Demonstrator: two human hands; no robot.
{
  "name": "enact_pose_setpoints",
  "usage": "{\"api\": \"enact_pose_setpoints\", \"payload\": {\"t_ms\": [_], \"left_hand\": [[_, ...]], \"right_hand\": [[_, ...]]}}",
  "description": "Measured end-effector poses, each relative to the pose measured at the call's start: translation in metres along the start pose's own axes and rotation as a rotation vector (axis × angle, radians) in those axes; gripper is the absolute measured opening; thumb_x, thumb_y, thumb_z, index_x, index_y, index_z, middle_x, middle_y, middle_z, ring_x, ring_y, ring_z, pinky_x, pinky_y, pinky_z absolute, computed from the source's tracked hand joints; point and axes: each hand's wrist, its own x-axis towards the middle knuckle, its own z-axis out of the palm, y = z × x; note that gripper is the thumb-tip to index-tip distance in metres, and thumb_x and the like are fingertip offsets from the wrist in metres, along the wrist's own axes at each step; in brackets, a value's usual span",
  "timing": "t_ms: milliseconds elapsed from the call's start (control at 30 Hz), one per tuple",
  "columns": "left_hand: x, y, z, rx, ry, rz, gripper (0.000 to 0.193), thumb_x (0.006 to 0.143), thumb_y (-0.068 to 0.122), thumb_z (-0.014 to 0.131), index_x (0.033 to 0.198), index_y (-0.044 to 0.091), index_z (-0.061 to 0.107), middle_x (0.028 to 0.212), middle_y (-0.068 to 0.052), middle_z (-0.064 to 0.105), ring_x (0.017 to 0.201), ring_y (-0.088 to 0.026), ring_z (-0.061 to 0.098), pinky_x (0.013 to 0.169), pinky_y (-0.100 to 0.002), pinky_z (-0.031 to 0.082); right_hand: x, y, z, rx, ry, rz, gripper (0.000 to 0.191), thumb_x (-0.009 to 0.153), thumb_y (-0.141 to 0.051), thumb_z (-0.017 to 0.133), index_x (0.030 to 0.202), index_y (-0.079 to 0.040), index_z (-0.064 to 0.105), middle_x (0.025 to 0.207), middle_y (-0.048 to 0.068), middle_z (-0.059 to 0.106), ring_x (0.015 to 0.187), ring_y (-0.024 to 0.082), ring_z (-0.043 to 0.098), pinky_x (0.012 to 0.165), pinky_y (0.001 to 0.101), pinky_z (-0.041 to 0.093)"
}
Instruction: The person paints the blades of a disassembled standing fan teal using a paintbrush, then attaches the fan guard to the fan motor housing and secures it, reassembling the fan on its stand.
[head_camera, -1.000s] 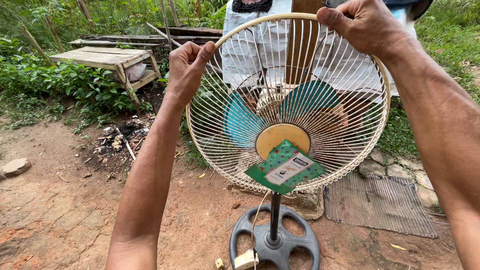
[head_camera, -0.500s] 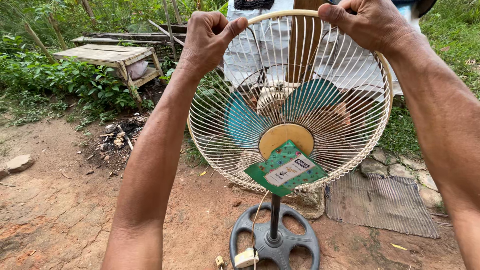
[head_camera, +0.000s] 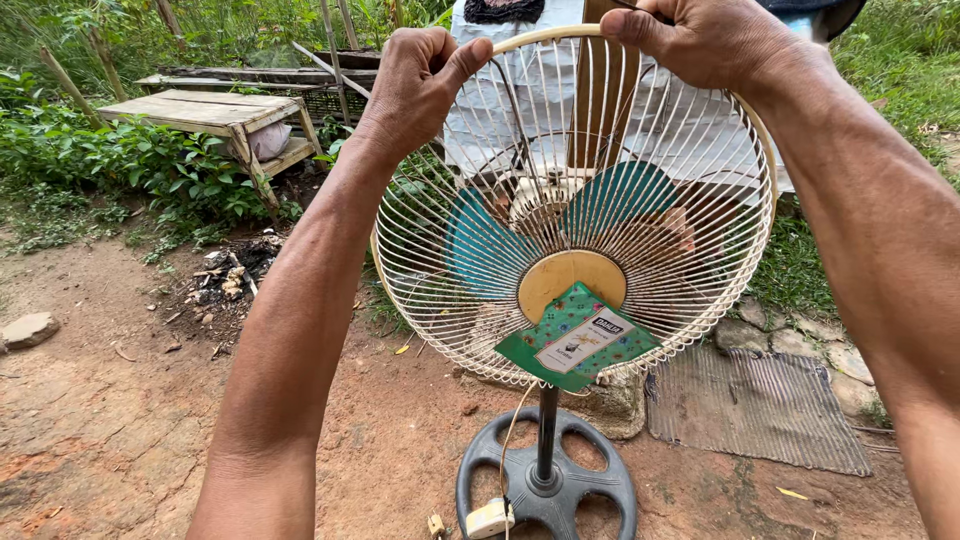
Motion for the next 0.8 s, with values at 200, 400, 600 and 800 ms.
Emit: {"api": "enact_pose_setpoints", "payload": {"t_ms": [200,400,600,800], "left_hand": [[0.006,0.003,-0.006,0.004,-0.005,-0.004,0.057,0.096,0.057,0.076,0.065,0.012,0.059,0.054,0.006,0.046,0.051,-0.003,0.041,0.042,-0.027,0.031],[0.01,0.005,-0.006,0.013,-0.033,-0.028,0.06,0.095,0.056,0.076,0.06,0.011,0.056,0.051,0.006,0.043,0.048,-0.004,0.037,0.041,-0.027,0.028],[0.009,0.003,0.003,0.037,-0.01,0.047,0.061,0.1,0.055,0.072,0.06,0.012,0.053,0.051,0.005,0.041,0.047,-0.004,0.035,0.041,-0.028,0.025],[0.007,0.001,-0.001,0.046,0.003,0.114,0.062,0.104,0.055,0.073,0.066,0.01,0.054,0.055,0.004,0.042,0.051,-0.006,0.037,0.043,-0.029,0.028]], "right_hand": [[-0.002,0.004,0.004,-0.019,0.019,0.014,0.056,0.114,-0.046,0.057,0.076,-0.006,0.063,0.052,0.0,0.037,0.046,0.011,0.026,0.042,0.0328,0.022],[0.002,0.016,0.005,-0.072,0.071,-0.146,0.046,0.118,-0.042,0.058,0.093,-0.004,0.069,0.065,0.005,0.054,0.055,0.012,0.044,0.051,0.0324,0.036],[-0.002,0.02,0.002,-0.154,0.092,-0.143,0.043,0.114,-0.047,0.062,0.109,-0.006,0.072,0.085,0.01,0.067,0.07,0.019,0.062,0.061,0.036,0.051],[-0.001,0.02,0.004,-0.193,0.063,-0.159,0.039,0.117,-0.043,0.059,0.109,-0.006,0.071,0.078,0.009,0.065,0.063,0.02,0.059,0.059,0.0346,0.052]]}}
